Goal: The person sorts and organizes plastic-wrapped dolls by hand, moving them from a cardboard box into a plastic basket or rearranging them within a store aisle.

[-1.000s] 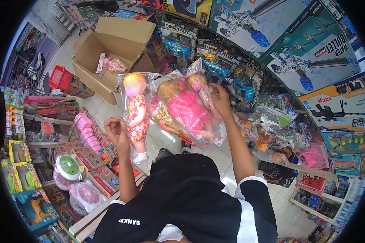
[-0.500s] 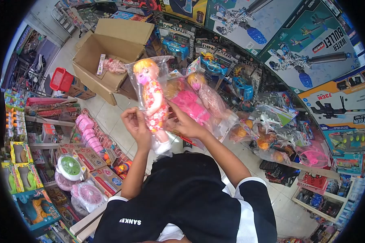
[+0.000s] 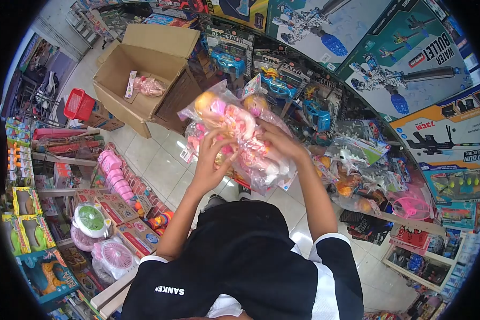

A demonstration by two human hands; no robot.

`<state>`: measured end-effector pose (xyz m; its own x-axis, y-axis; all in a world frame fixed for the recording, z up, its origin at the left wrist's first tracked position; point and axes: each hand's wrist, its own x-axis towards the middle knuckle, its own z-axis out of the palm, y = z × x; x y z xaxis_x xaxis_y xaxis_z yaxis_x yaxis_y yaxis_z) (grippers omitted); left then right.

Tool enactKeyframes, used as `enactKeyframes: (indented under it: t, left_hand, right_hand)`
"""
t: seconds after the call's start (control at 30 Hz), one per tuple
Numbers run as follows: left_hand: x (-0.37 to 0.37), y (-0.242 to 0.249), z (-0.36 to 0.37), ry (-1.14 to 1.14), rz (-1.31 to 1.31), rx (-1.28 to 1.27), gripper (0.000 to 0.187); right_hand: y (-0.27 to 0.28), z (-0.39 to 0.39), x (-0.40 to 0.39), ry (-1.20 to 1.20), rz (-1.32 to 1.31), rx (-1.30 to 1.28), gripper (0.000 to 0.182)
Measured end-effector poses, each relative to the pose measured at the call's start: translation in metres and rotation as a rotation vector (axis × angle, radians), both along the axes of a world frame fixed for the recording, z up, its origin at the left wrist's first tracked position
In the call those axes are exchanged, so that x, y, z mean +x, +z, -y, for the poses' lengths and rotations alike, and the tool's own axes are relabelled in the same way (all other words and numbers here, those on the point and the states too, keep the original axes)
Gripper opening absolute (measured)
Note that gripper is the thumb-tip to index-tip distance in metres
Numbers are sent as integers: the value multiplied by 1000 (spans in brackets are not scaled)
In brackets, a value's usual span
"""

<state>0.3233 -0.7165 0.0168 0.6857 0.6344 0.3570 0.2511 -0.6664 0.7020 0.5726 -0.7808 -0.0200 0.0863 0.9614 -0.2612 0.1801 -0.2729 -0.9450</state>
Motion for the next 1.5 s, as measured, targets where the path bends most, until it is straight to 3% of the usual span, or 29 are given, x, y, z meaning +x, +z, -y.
enactKeyframes:
  t: [0.03,0.17,0.23,0.3,0.4,0.47,0.67,0.8,0.87,0.9,0.97,1.1,1.2,1.27,1.5]
  left_hand:
    - [2,-11,-4,34,-38,3,47]
    - [1,-67,-20,144,-178,84,68]
    - [-3,-86,-23,104,-315,-57,80]
    - [-7,-99,-22,100,-300,-45,81]
    - [-9,-99,-22,90,-283,-40,83]
    - [-8,-96,-22,87,-280,-47,83]
    - [-7,-96,-12,63,-360,5,88]
    - [-1,-96,-15,46,-390,0,88]
    - [4,-92,-15,39,-420,10,87]
    - [7,-88,-15,36,-443,-10,88]
    - [9,-89,-15,32,-466,-33,88]
    - [11,-102,-14,34,-410,-77,90]
    - [11,-99,-14,17,-420,-84,90]
    - [13,-95,-17,-1,-438,-77,90]
    - [15,-106,-18,-29,-372,-86,81]
  right_hand:
    - [-5,-6,12,148,244,97,59]
    - [-24,-16,27,156,398,85,59]
    - [-21,-18,32,135,413,102,62]
    - [-30,-20,40,111,425,115,65]
    - [-56,-27,50,-82,470,-75,71]
    - [-55,-29,45,-91,157,-128,77]
    - [-41,-34,57,15,55,-215,86]
    - [-4,-28,30,-103,15,-262,89]
    - [-12,-29,40,-25,-315,-326,91]
    - [-24,-32,50,-29,-315,-326,91]
    - [-48,-41,73,193,141,-280,90]
    - [-56,-48,98,249,31,-336,85]
    - [-69,-50,106,349,119,-234,74]
    - [-66,-48,101,334,394,-82,65]
    - [-84,-44,88,279,512,-38,51]
